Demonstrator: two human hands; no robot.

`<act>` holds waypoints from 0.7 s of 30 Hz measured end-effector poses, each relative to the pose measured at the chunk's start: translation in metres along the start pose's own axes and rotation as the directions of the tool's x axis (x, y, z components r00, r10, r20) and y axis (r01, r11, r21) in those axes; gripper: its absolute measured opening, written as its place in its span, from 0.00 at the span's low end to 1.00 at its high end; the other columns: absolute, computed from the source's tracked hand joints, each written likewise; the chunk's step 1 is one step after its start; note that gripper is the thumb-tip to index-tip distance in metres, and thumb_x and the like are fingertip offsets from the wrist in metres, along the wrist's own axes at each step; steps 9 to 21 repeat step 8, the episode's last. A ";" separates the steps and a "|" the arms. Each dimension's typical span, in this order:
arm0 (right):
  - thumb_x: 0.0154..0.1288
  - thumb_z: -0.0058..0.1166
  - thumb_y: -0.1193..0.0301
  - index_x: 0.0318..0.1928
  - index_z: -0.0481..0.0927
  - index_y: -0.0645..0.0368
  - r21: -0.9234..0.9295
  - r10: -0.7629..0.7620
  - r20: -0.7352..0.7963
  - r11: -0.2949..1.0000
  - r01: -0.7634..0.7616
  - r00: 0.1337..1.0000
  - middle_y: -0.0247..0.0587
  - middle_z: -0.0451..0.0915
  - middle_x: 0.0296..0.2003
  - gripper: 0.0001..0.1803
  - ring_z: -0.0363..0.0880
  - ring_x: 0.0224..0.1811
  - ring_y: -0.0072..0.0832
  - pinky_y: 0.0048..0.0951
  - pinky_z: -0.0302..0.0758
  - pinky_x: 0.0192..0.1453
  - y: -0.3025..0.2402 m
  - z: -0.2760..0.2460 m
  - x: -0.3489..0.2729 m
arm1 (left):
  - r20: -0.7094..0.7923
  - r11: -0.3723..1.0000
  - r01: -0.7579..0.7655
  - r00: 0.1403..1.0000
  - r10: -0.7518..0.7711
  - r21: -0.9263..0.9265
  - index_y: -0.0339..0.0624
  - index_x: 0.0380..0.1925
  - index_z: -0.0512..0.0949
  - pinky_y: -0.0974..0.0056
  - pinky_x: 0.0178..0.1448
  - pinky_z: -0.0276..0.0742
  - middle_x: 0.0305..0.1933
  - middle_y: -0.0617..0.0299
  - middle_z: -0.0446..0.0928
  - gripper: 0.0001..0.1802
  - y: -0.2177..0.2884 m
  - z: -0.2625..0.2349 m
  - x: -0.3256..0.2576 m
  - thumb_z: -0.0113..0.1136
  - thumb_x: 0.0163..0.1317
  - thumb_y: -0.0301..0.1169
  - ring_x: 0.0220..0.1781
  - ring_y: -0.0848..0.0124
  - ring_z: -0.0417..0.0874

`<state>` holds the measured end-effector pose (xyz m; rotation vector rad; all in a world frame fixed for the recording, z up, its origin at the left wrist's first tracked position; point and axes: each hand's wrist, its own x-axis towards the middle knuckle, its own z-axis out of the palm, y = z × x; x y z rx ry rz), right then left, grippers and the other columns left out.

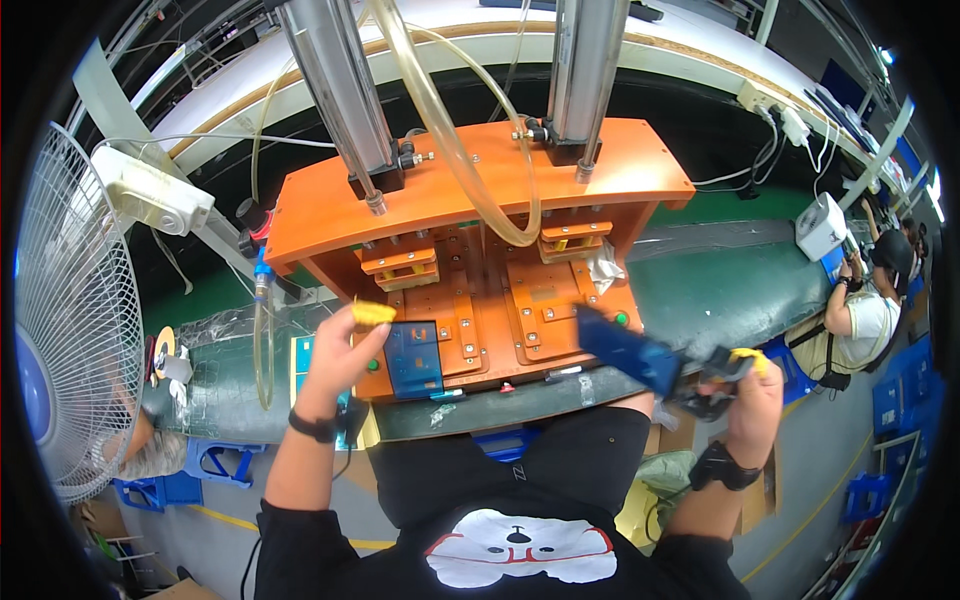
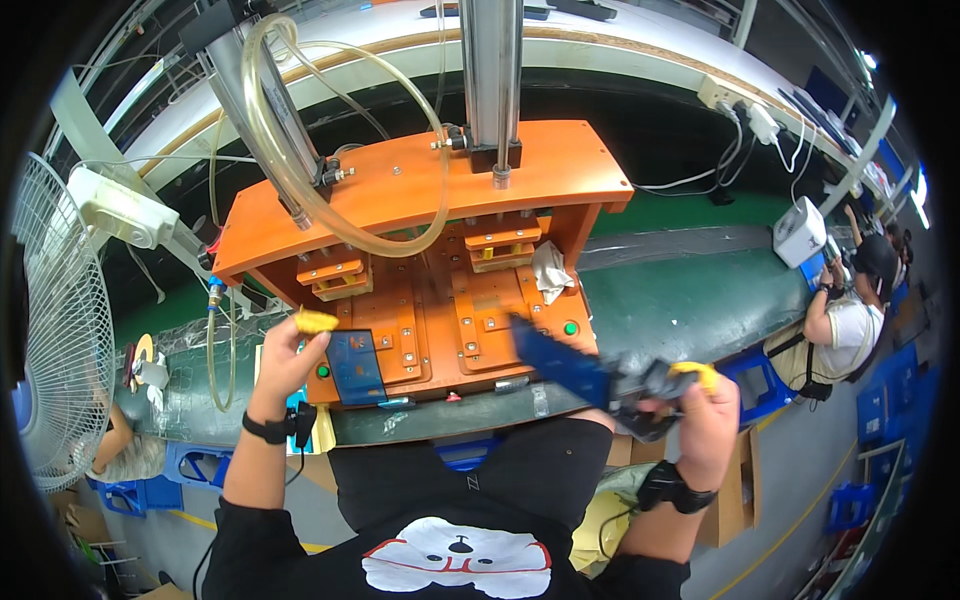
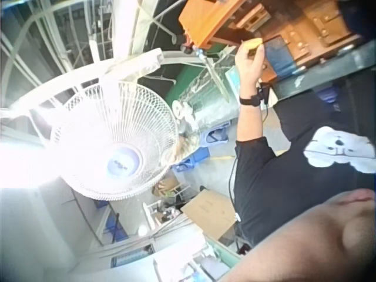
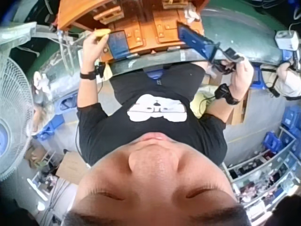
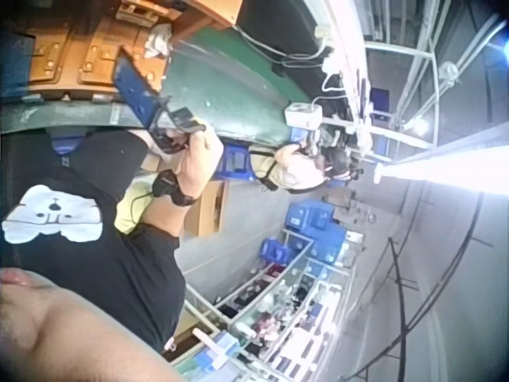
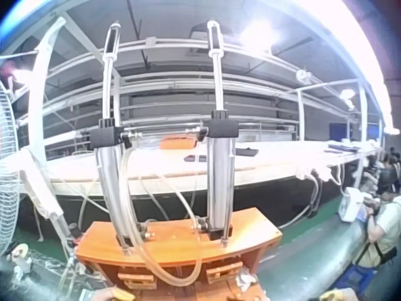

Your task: The worker uses a pneumatic press to assemble small black plastic parts into a larger component.

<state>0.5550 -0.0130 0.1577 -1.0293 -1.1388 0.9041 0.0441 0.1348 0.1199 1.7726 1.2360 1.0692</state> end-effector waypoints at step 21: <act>0.79 0.57 0.58 0.57 0.78 0.49 0.643 0.319 -0.417 0.765 0.028 0.851 0.33 0.77 0.49 0.14 0.74 0.49 0.27 0.41 0.73 0.62 0.161 -0.136 0.084 | 0.033 0.921 -0.011 0.999 -0.002 0.389 0.48 0.61 0.81 0.58 0.62 0.81 0.61 0.54 0.85 0.20 -0.008 0.008 0.069 0.67 0.71 0.34 0.59 0.51 0.88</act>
